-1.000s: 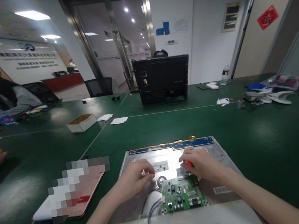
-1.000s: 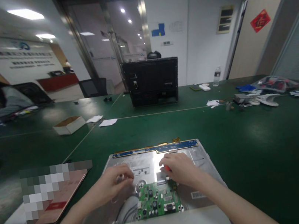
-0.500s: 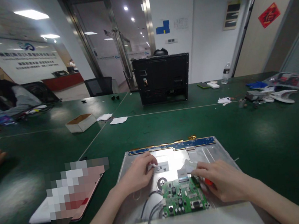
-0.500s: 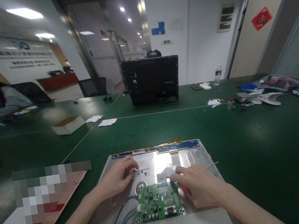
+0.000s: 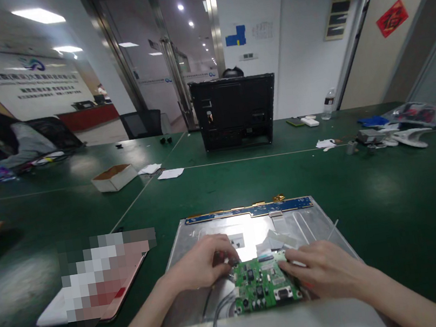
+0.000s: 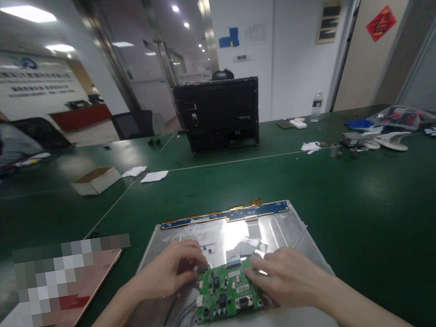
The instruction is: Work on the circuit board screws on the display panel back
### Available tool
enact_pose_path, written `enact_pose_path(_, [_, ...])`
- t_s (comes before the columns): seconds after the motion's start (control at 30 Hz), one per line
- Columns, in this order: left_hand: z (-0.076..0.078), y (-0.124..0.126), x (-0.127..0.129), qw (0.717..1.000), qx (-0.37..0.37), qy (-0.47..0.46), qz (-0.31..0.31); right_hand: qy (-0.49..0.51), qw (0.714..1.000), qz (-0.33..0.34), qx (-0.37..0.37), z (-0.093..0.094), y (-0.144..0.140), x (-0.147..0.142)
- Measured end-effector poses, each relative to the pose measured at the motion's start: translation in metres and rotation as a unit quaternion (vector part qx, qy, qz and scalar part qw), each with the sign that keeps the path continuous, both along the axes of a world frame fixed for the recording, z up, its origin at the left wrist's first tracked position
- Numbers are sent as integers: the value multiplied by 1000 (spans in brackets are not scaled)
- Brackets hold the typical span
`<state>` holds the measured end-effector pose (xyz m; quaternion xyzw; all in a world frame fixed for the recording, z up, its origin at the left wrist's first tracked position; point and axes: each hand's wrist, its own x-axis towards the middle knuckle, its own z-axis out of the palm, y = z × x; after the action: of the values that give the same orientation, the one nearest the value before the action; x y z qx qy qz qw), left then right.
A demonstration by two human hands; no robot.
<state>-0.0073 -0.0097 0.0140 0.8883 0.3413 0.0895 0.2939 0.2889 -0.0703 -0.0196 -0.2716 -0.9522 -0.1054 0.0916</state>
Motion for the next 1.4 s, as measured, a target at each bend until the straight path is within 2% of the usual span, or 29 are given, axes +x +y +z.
enact_pose_path(0.13, [6,-3,2,1000,-12,7,-13,63,998,-9,-4,0,3,2])
enact_pose_path(0.33, [5,1,2,999,-31,2,-7,148,982,-88,-77,3,3,-5])
enact_pose_path(0.53, [3,6,-2,999,-45,-16,-10,202,964,-85,-148,4,7,-4])
enact_pose_path(0.73, [4,5,-4,998,-48,-24,-18,142,972,-89,-162,7,7,3])
enact_pose_path(0.93, [0,5,-2,999,-49,-12,0,78,966,-83,-232,18,5,0])
enact_pose_path(1.13, [-1,4,-1,999,-52,-5,13,73,957,-76,-270,23,4,1])
enact_pose_path(1.4, [9,-2,-1,998,-62,9,6,93,937,-130,-311,27,4,4])
